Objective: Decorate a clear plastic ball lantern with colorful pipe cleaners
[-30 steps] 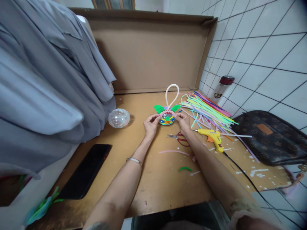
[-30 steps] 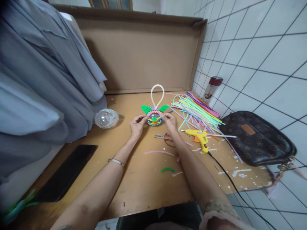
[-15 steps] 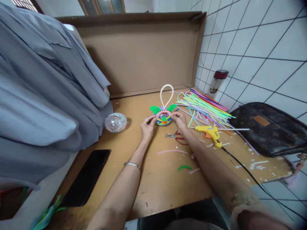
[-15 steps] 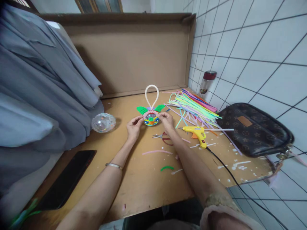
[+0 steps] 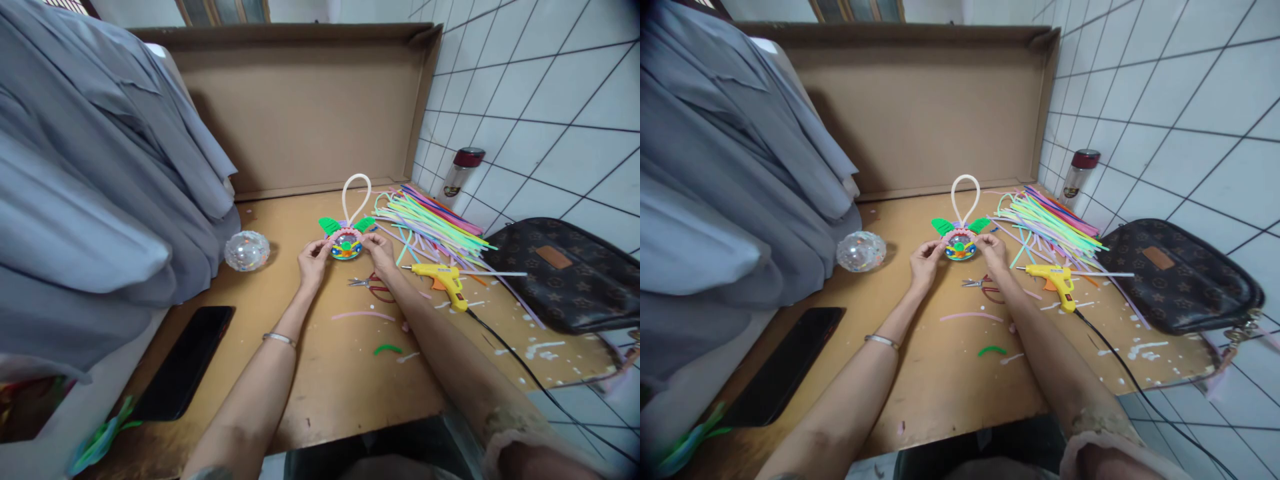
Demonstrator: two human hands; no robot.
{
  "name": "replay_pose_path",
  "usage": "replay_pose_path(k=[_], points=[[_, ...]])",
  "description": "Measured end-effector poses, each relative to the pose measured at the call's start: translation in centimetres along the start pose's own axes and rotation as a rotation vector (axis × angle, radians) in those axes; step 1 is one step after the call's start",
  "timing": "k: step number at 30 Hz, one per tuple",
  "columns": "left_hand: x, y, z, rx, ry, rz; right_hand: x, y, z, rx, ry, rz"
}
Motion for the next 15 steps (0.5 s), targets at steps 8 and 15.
replay_pose_path(k=[8,15], points=[[0.08,0.21,0.33,-0.087,-0.017,0.081,-0.07,-0.27,-0.18,-0.016,-0.008,-0.015],[-0.05,0.74,0.43,-0.143,-0.021,0.068,-0.06,-0.27,-0.33,-0.032,0.004,0.0]])
Point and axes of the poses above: each hand's wrist, its own z-axis towards the middle knuckle, its own x-axis out of the back of the hand, y = z × x, the point moved 6 cm from there along z, towards the middle knuckle, and after that the axes turned 8 degrees about y, right-handed, at the moved point
